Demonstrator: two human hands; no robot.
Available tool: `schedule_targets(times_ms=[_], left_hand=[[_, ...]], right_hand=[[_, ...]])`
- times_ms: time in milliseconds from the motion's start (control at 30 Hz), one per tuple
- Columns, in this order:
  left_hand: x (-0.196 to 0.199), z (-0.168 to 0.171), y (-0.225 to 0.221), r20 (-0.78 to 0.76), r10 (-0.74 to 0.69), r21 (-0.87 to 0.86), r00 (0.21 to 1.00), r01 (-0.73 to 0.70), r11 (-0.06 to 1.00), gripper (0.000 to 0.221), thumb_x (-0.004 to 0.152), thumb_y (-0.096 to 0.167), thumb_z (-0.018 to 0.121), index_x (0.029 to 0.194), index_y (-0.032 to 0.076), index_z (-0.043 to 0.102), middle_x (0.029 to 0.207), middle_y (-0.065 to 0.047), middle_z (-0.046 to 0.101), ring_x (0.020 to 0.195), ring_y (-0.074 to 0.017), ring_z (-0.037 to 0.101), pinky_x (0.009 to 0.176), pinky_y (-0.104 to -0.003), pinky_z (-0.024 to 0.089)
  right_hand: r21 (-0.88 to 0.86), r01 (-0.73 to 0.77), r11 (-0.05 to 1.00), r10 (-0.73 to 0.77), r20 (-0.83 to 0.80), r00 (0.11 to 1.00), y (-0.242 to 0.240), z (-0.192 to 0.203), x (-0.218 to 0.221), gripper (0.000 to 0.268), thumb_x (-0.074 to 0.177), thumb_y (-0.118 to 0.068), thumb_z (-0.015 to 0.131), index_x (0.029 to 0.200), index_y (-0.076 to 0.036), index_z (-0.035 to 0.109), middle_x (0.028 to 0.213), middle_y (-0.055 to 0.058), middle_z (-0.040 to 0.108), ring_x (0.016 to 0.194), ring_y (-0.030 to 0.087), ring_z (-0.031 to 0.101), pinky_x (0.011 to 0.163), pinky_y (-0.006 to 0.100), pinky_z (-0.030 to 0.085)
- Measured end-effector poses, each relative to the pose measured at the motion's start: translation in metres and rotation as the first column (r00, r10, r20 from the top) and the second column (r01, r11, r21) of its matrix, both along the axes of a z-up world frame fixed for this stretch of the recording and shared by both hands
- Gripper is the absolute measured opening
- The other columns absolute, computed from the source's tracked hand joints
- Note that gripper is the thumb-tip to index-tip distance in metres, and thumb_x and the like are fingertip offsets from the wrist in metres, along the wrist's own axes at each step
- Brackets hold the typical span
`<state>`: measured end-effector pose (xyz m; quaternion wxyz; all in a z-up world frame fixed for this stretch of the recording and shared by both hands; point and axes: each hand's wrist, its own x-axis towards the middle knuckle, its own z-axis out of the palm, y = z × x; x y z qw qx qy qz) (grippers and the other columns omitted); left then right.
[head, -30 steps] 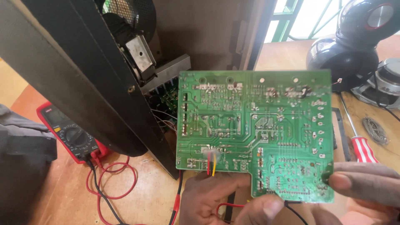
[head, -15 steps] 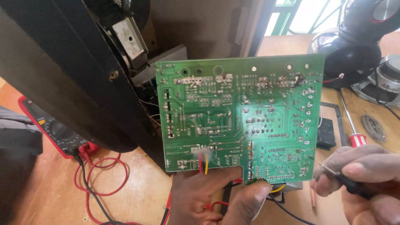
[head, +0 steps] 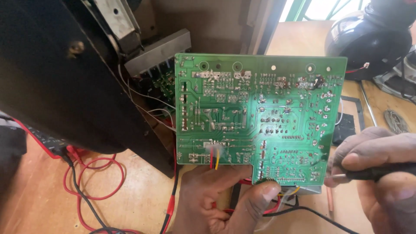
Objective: Troubleshooting an electrical fault on a circuit board using a multimeter to test various points.
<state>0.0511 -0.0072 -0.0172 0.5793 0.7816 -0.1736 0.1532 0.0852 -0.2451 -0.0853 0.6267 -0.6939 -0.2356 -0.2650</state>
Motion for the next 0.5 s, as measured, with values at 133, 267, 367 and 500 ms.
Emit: schedule_targets(times_ms=[133,267,367,500], left_hand=[[0.009,-0.019,-0.002,0.037,0.031,0.123,0.999,-0.036,0.992,0.028,0.093,0.043,0.055,0.092,0.027,0.078,0.07,0.011,0.074,0.065,-0.0065,0.073,0.066,-0.021,0.055],[0.013,-0.037,-0.015,-0.04,0.162,0.104,0.986,-0.157,0.982,0.024,0.085,0.042,0.067,0.072,0.024,0.078,0.05,0.009,0.058,0.048,-0.0086,0.057,0.053,-0.022,0.043],[0.018,-0.037,-0.013,0.012,0.07,0.106,0.997,-0.071,0.992,0.026,0.091,0.039,0.059,0.084,0.024,0.079,0.06,0.011,0.065,0.055,-0.0065,0.06,0.057,-0.02,0.047],[0.017,-0.045,-0.017,-0.016,0.096,0.118,0.995,-0.093,0.989,0.028,0.09,0.041,0.061,0.076,0.025,0.079,0.049,0.009,0.049,0.046,-0.0069,0.045,0.052,-0.023,0.039]], right_hand=[[-0.043,-0.035,0.998,0.032,-0.072,0.997,-0.015,-0.005,0.006,0.05,0.104,-0.061,0.058,0.104,-0.011,0.062,0.094,0.003,0.067,0.082,0.012,0.073,0.067,0.017,0.067],[-0.033,-0.02,0.999,0.017,-0.097,0.995,-0.012,-0.011,0.01,0.041,0.104,-0.048,0.053,0.104,-0.007,0.06,0.092,0.007,0.067,0.084,0.016,0.071,0.078,0.024,0.065],[-0.109,0.004,0.994,-0.007,-0.024,1.0,-0.011,-0.011,0.017,0.04,0.108,-0.046,0.043,0.103,-0.008,0.054,0.086,0.007,0.062,0.075,0.016,0.069,0.064,0.022,0.063],[-0.072,-0.035,0.997,0.028,-0.097,0.995,-0.006,-0.007,0.013,0.037,0.102,-0.042,0.049,0.102,-0.006,0.056,0.087,0.011,0.065,0.072,0.018,0.07,0.07,0.025,0.065]])
